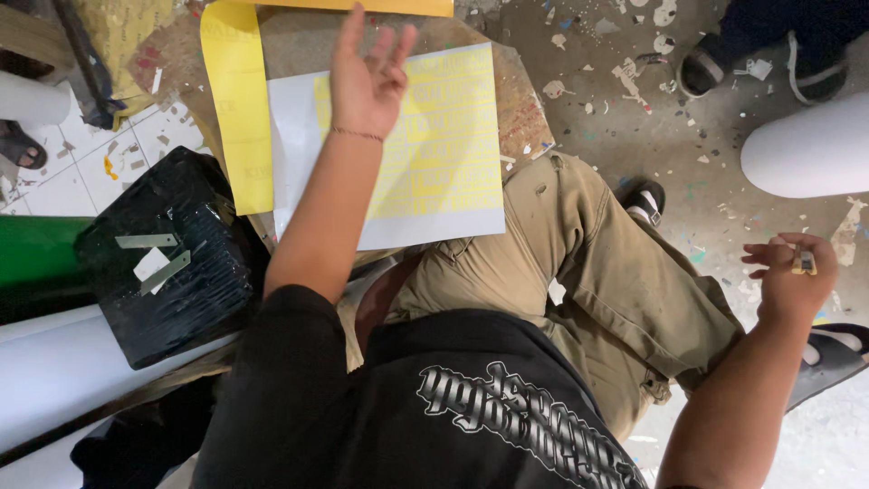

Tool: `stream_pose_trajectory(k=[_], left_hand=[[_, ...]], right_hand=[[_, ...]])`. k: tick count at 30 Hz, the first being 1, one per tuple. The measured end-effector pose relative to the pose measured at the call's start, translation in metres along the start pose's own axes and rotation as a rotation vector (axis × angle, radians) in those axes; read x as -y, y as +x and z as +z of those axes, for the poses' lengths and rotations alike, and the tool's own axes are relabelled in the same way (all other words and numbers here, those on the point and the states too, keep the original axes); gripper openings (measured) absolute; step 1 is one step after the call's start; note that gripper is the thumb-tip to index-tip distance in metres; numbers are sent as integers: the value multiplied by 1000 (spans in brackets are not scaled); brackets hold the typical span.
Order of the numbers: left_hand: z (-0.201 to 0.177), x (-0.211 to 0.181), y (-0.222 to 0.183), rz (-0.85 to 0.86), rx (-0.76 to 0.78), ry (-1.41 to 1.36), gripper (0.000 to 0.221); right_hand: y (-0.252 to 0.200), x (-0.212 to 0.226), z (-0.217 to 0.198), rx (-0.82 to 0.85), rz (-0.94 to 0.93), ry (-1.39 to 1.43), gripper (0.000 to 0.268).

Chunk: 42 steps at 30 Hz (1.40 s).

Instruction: The person uses a craft knife to carefully cut and remove small unwanted pieces from a yellow sticker sheet. They then peel off a protective backing from the sheet.

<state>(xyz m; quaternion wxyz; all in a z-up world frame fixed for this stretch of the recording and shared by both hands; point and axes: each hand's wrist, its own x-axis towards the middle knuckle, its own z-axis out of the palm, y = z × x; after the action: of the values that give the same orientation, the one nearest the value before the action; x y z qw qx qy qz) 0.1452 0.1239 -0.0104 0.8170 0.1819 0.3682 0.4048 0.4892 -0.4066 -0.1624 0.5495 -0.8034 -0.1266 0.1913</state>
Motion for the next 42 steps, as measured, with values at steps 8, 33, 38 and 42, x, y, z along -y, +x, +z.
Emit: stream_pose_trajectory(k=[8,33,38,42], left_hand=[[-18,-20,112,104,-347,292,46],[80,62,-229,546,841,516,18],[84,63,-235,710,868,694,13],[84,66,-236,698,872,688,11]], right_hand=[[-7,11,4,-25,6,-18,11],[-2,-2,3,19,58,-17,12],[-4,-3,1,35,37,-11,8],[-1,-4,1,31,53,-18,12]])
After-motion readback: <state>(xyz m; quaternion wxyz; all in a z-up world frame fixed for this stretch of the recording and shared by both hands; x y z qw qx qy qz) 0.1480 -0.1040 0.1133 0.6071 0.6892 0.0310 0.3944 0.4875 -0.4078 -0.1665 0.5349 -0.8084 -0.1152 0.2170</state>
